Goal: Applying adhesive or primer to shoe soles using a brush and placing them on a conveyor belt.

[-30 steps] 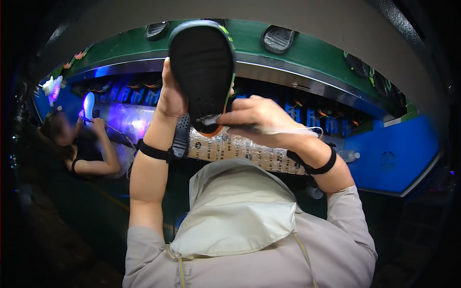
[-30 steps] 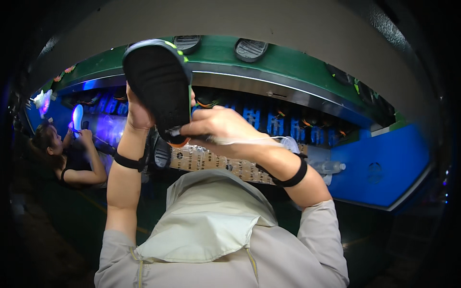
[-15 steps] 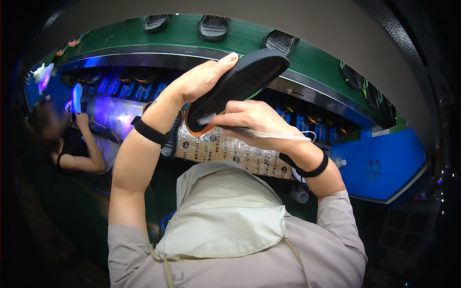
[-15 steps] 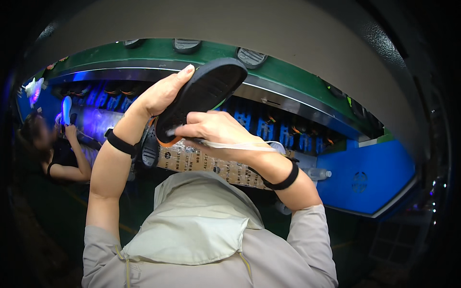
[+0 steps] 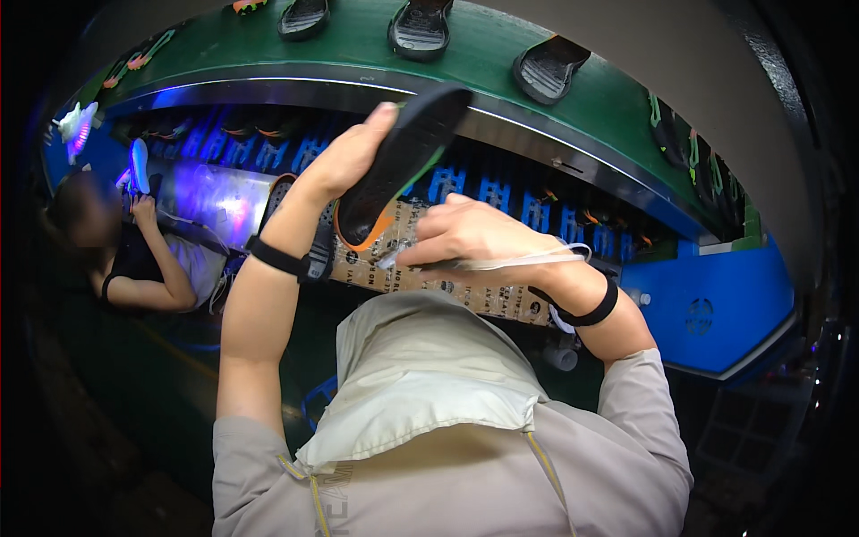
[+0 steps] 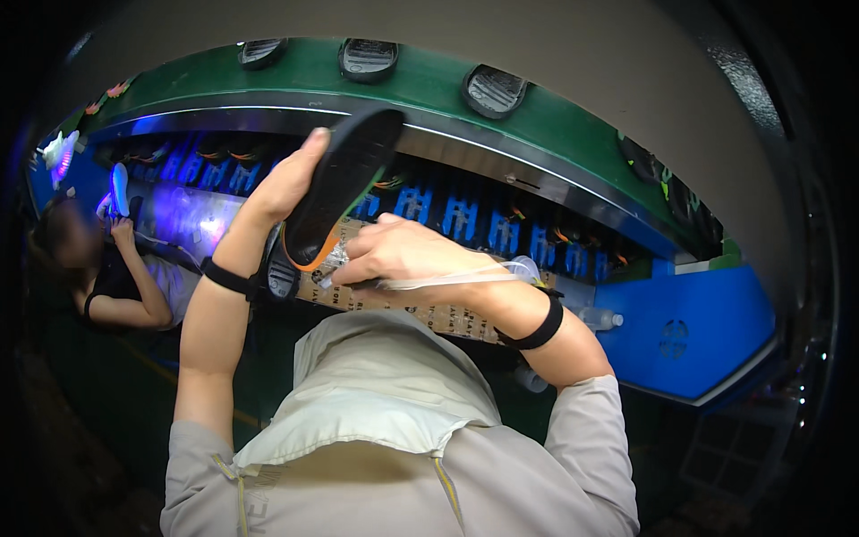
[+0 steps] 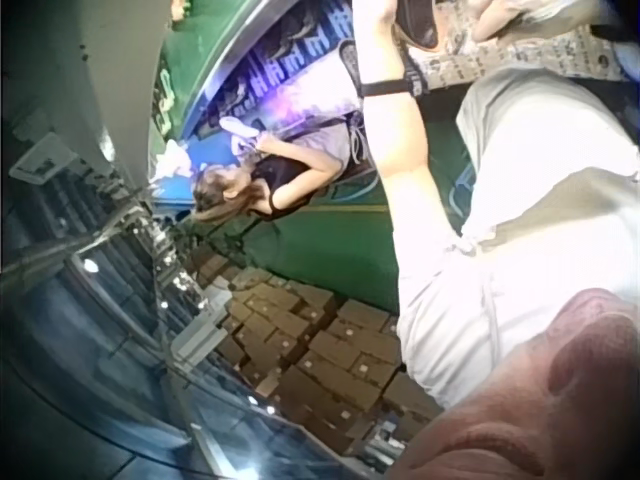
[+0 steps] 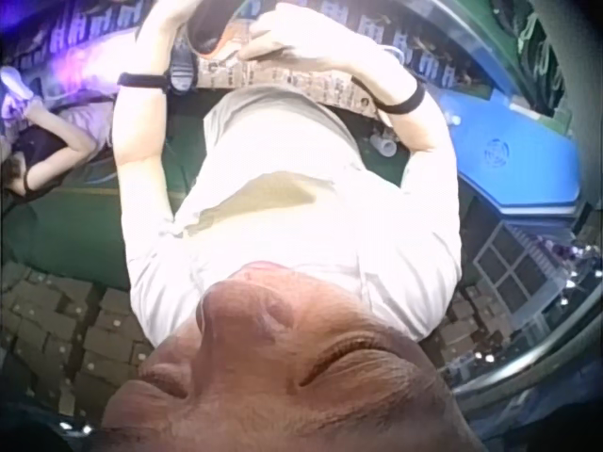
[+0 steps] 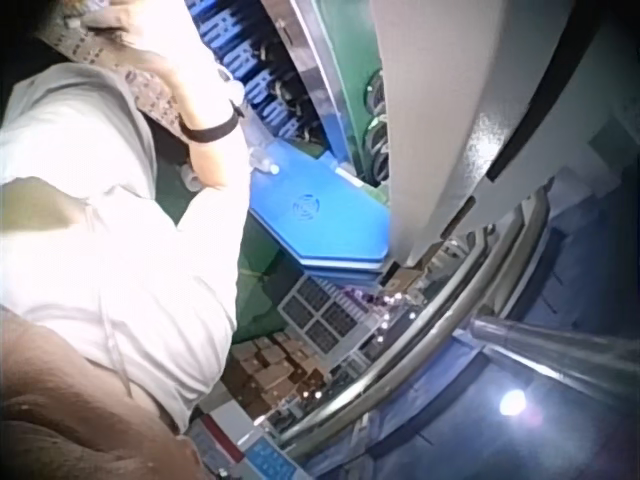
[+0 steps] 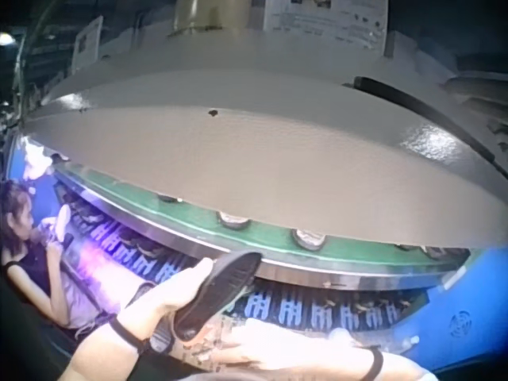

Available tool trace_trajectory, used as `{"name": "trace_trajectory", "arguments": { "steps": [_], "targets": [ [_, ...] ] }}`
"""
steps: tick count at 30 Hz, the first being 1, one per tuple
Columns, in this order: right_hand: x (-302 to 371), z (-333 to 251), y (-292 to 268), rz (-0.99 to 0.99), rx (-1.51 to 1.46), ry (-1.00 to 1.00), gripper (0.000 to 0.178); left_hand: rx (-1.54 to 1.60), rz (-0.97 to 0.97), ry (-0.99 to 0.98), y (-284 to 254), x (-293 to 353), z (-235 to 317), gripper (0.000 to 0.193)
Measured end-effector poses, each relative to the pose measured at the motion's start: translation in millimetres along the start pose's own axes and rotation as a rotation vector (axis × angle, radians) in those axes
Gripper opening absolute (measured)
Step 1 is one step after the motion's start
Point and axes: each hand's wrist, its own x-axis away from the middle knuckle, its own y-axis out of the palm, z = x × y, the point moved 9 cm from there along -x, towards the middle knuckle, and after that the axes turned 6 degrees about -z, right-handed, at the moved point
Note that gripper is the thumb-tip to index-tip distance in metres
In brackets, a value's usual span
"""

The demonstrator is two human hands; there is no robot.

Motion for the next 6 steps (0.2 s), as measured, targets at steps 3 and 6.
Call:
{"name": "trace_trajectory", "arguments": {
  "steps": [3, 6],
  "targets": [
    [19, 19, -12, 0.217, -0.062, 0.089, 0.027, 0.506, -0.019, 0.286, -34, 27, -42, 0.07],
    [57, 75, 7, 0.424, -0.437, 0.454, 0.026, 0.911, -0.005, 0.389, -44, 51, -73, 0.072]
  ]
}}
